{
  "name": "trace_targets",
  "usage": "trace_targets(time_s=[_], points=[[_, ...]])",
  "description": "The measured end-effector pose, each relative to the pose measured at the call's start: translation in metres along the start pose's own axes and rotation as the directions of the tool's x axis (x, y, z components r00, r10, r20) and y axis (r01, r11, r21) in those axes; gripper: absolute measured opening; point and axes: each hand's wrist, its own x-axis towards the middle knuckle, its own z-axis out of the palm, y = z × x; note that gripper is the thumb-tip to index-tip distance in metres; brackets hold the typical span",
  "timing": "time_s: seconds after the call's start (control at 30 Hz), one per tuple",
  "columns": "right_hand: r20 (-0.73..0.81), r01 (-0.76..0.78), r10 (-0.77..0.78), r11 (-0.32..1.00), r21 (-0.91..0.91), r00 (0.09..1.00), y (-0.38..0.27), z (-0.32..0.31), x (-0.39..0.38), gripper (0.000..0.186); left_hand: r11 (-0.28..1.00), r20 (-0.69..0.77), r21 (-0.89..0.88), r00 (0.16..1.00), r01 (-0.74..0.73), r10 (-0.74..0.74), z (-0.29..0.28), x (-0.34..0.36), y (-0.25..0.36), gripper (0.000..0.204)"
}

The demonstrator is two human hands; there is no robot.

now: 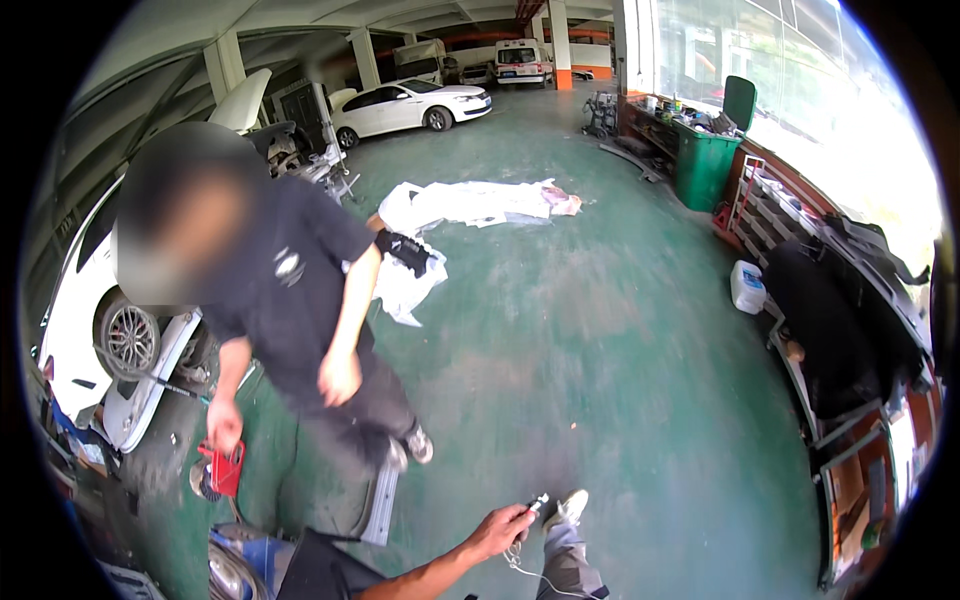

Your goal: The person retrieves a screwdriver from a tool chest, walks to a white car, and kneels to work on the wheel arch area. They use the screwdriver to pry and adjust a plastic trim piece near the tire, then use a socket wrench to tighten a bolt securing the trim.

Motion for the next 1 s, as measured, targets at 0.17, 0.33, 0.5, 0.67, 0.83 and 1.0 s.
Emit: trace_targets(time_s=[0.17, 0.33, 0.5, 0.67, 0.83, 1.0], points=[[0.050, 0.267, -0.263, 0.927, -0.262, 0.963, -0.198, 0.068, 0.194, 0.020, 0.954, -0.200, 0.296, 0.980, 0.056, 0.004, -0.069, 0.204, 0.058, 0.034], [0.157, -0.214, 0.147, 0.720, 0.660, 0.977, -0.584, 0.107, 0.381, 0.010, 0.982, -0.460, 0.077, 0.880, 0.173, -0.119, -0.164, 0.319, 0.083, 0.031], [0.298, 0.047, -0.257, 0.823, 0.566, 0.919, -0.881, 0.194, 0.531, 0.025, 0.986, -0.745, -0.061, 0.650, 0.154, -0.148, -0.204, 0.463, 0.097, 0.020], [0.403, 0.010, -0.272, 0.839, 0.544, 0.874, -0.996, 0.315, 0.691, 0.029, 0.988, -0.701, -0.138, 0.699, 0.065, -0.144, -0.254, 0.659, 0.131, 0.022], [0.384, -0.398, 0.224, 0.789, 0.468, 0.896, -0.969, 0.343, 0.820, 0.017, 0.989, -0.496, 0.025, 0.861, 0.145, -0.114, -0.321, 0.877, 0.289, 0.023], [0.248, -0.421, 0.348, 0.623, 0.659, 0.904, -1.040, 0.350, 0.874, 0.021, 0.988, -0.306, 0.112, 0.943, -0.102, 0.132, -0.358, 1.095, 0.442, 0.020]])
